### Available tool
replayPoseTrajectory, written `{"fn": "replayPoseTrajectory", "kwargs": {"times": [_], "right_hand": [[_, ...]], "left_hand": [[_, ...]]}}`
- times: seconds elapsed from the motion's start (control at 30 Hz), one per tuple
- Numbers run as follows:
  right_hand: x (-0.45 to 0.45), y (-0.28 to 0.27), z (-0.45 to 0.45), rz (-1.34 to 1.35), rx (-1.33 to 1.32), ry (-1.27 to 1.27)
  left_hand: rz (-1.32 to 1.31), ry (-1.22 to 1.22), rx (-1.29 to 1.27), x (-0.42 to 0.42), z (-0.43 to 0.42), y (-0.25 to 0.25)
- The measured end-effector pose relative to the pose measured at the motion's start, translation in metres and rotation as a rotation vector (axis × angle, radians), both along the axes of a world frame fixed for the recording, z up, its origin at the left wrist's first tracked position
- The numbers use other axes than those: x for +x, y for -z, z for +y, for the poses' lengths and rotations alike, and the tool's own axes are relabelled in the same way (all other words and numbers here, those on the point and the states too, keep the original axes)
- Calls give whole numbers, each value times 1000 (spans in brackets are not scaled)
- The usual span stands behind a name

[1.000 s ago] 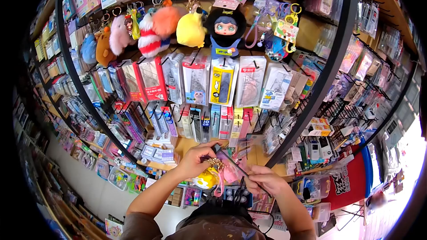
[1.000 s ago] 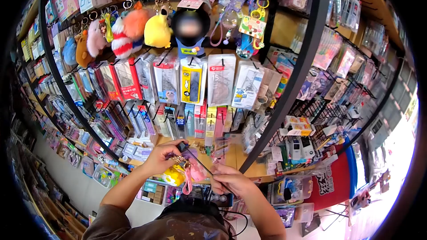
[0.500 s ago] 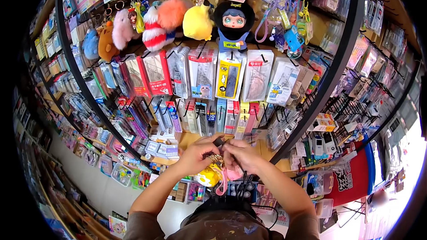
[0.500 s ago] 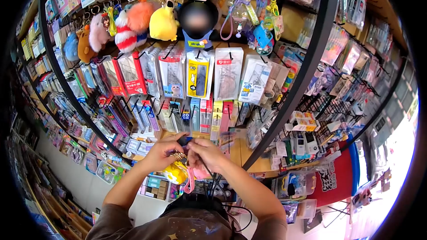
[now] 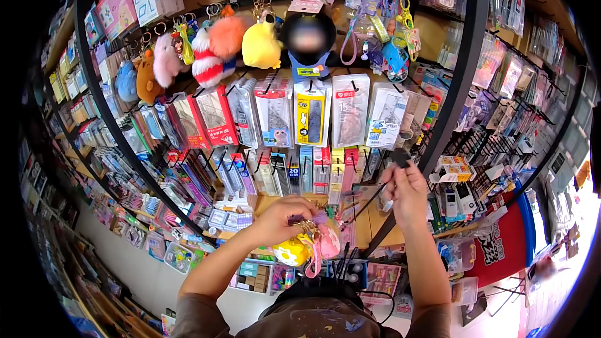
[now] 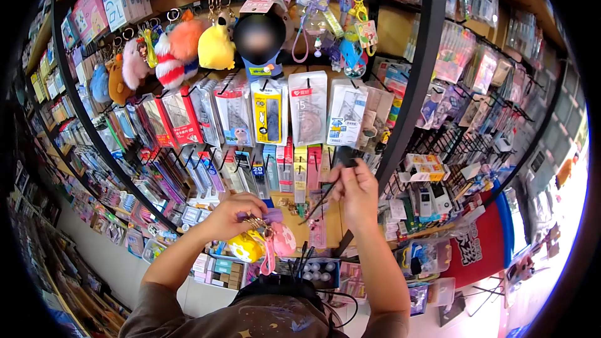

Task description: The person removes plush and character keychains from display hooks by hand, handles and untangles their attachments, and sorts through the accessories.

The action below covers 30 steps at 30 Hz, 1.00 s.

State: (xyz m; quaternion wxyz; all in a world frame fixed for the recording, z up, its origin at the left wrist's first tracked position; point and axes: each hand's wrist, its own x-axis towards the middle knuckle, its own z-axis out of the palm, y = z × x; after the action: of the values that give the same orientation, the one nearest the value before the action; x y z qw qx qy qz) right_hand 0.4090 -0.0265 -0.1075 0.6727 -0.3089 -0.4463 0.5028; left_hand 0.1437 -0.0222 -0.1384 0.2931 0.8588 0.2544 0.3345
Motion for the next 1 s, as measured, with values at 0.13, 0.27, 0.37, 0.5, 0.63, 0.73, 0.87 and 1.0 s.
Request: {"fn": "replayPoseTrajectory", "kwargs": {"times": [0.13,0.27,0.37,0.5,0.63,0.73,0.87,1.0], "right_hand": [[8,9,0,270,37,-7],[8,28,0,421,7,-31],[12,40,2,519,-36,-24],[22,58,5,609,-46,-65],[28,77,7,672,-51,-90],[23,84,3,724,-121,-30],[22,105,1,798,-176,8],[27,115,0,885,-213,26]], "left_hand": [[40,26,-87,9,1,-6],[88,49,-202,18,0,-11],[142,57,-259,23,0,-13],[224,41,-393,32,-4,-24],[269,78,-326,41,-1,-27],[454,93,-314,49,3,-38],[567,102,-431,54,12,-38],[659,95,-476,65,14,-50]]}}
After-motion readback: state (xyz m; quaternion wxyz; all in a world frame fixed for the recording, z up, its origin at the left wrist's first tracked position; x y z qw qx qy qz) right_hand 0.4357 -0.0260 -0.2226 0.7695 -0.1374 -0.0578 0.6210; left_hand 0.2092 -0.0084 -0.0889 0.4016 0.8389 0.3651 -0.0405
